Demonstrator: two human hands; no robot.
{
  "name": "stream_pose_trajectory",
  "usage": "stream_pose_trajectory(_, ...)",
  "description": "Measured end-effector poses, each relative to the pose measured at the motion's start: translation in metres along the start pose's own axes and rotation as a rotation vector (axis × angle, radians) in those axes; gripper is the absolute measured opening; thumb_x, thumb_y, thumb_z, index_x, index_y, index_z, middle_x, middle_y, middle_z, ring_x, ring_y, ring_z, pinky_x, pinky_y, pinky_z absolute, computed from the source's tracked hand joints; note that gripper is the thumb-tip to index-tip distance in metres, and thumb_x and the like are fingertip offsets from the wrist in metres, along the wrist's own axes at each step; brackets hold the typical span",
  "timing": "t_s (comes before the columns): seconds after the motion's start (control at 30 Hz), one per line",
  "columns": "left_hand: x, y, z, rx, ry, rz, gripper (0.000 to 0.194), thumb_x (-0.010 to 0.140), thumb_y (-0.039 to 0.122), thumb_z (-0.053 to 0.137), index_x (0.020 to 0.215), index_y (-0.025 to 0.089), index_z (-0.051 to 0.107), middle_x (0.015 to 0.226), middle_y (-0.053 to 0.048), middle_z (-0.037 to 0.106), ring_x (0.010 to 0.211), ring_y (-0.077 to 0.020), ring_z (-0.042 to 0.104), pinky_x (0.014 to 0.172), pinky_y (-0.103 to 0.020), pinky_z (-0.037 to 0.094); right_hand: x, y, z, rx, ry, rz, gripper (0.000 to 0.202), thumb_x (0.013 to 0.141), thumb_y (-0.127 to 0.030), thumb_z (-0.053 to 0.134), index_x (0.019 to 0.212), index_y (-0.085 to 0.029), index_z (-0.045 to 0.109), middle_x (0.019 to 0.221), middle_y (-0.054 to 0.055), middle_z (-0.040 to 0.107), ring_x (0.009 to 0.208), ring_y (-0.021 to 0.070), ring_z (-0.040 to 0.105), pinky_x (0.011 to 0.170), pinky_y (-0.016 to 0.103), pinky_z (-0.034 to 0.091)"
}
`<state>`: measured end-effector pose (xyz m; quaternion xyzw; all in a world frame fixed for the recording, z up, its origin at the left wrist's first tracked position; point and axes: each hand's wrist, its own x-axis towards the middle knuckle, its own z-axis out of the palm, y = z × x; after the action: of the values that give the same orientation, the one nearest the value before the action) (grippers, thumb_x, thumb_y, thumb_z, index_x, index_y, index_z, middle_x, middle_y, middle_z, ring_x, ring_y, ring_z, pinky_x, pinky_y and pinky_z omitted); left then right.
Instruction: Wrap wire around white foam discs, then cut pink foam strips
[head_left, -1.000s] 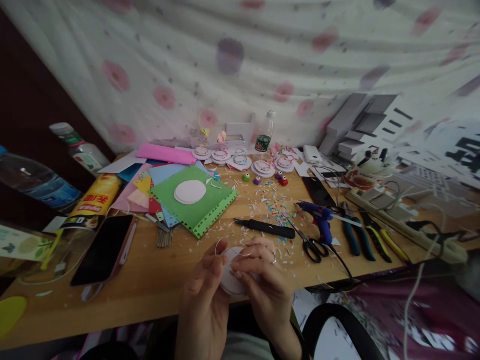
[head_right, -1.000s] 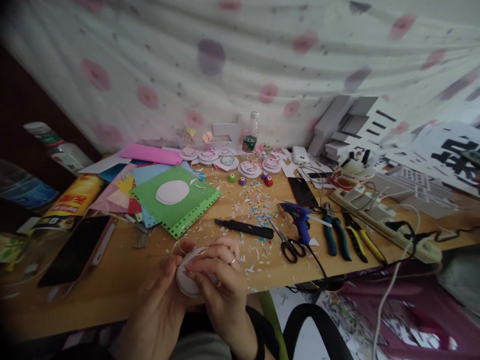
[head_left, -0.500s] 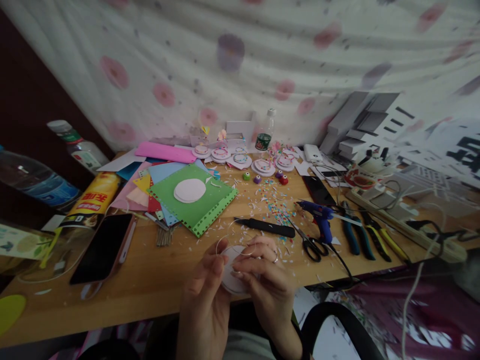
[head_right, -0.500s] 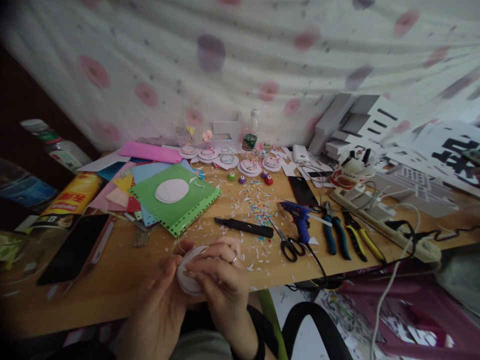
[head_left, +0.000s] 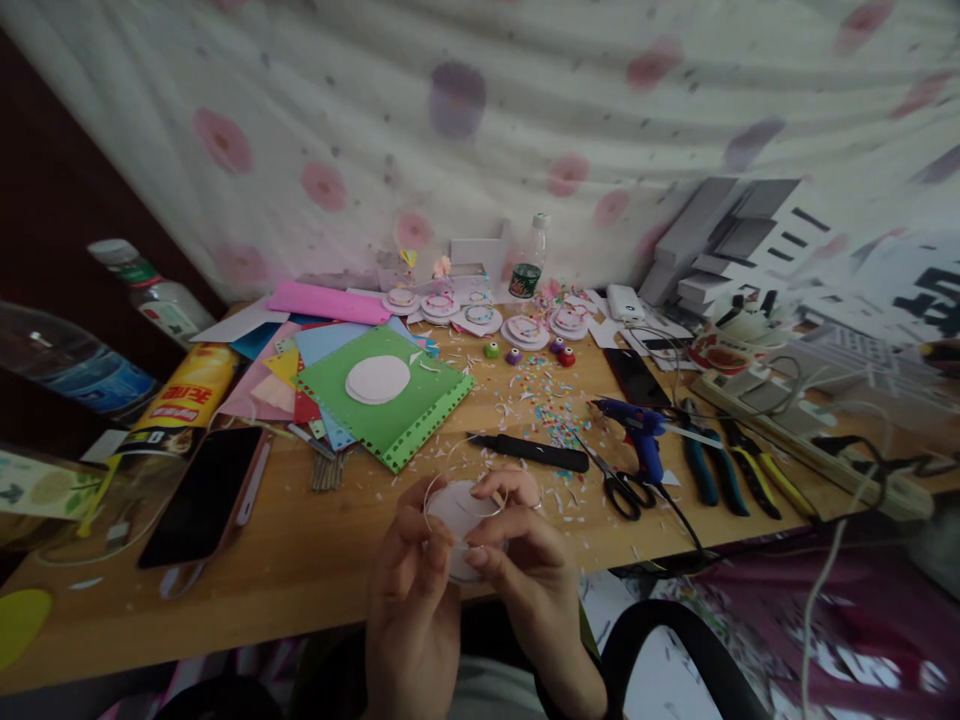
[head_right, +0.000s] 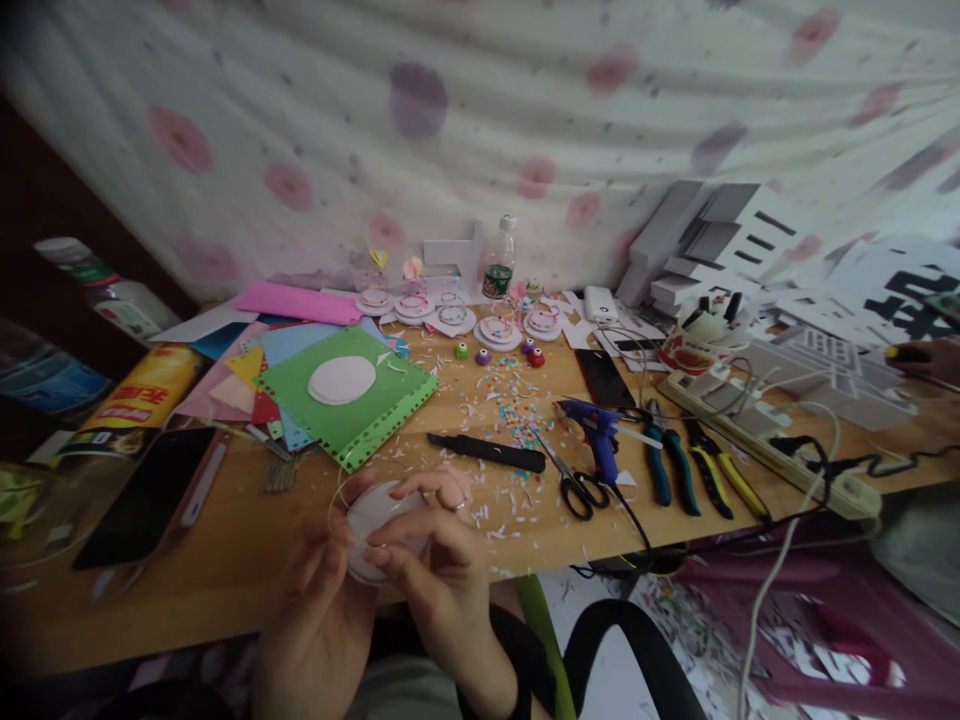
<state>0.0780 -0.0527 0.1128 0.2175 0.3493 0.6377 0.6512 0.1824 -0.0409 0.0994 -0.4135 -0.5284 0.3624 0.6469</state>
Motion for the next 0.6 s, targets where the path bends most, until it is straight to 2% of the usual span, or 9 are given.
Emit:
stream_pose_trajectory(0.13, 0.0009, -0.0010, -0.0024, 0.138, -0.016, 0.108, 0.015, 0.082, 0.039, 0.077, 0.076, 0.026, 0.075, 0.129, -0.002, 0.063, 0.116, -0.0258, 0.059, 0.097, -0.035, 0.051, -0.0046, 0.0025, -0.0004, 0.073, -0.015, 0.080, 0.021, 0.084, -0.050, 0.077, 0.079, -0.029, 0.074, 0.119, 0.006, 0.060, 0.115, 0.0300, 0.056, 0.097, 0.047, 0.048)
stream_pose_trajectory(0.3, 0.0030, 0.0000, -0.0019, 0.282, -0.031, 0.240, 0.022, 0.083, 0.044, 0.076, 0.069, 0.027, 0.073, 0.121, -0.005, 0.067, 0.127, -0.0325, 0.052, 0.103, -0.044, 0.046, -0.0033, 0.0020, -0.0017, 0.216, -0.125, 0.147, 0.021, 0.085, -0.049, 0.076, 0.082, -0.028, 0.070, 0.140, 0.005, 0.054, 0.131, 0.0335, 0.051, 0.103, 0.052, 0.047)
stream_pose_trajectory(0.47, 0.0055, 0.0008, -0.0032, 0.328, -0.078, 0.312, 0.024, 0.084, 0.045, 0.074, 0.070, 0.026, 0.073, 0.129, -0.007, 0.063, 0.135, -0.0363, 0.045, 0.108, -0.048, 0.041, 0.0009, -0.0023, -0.0025, 0.252, -0.162, 0.181, 0.024, 0.084, -0.049, 0.077, 0.080, -0.027, 0.069, 0.143, 0.006, 0.054, 0.136, 0.0348, 0.048, 0.104, 0.053, 0.047)
stream_pose_trajectory(0.6, 0.0051, -0.0030, -0.0010, 0.341, -0.019, 0.399, 0.026, 0.083, 0.046, 0.074, 0.067, 0.026, 0.072, 0.129, -0.007, 0.061, 0.133, -0.0357, 0.046, 0.108, -0.047, 0.040, 0.0007, -0.0031, -0.0021, 0.281, -0.177, 0.217, 0.020, 0.084, -0.047, 0.077, 0.083, -0.028, 0.070, 0.149, 0.003, 0.050, 0.141, 0.0337, 0.043, 0.109, 0.053, 0.043)
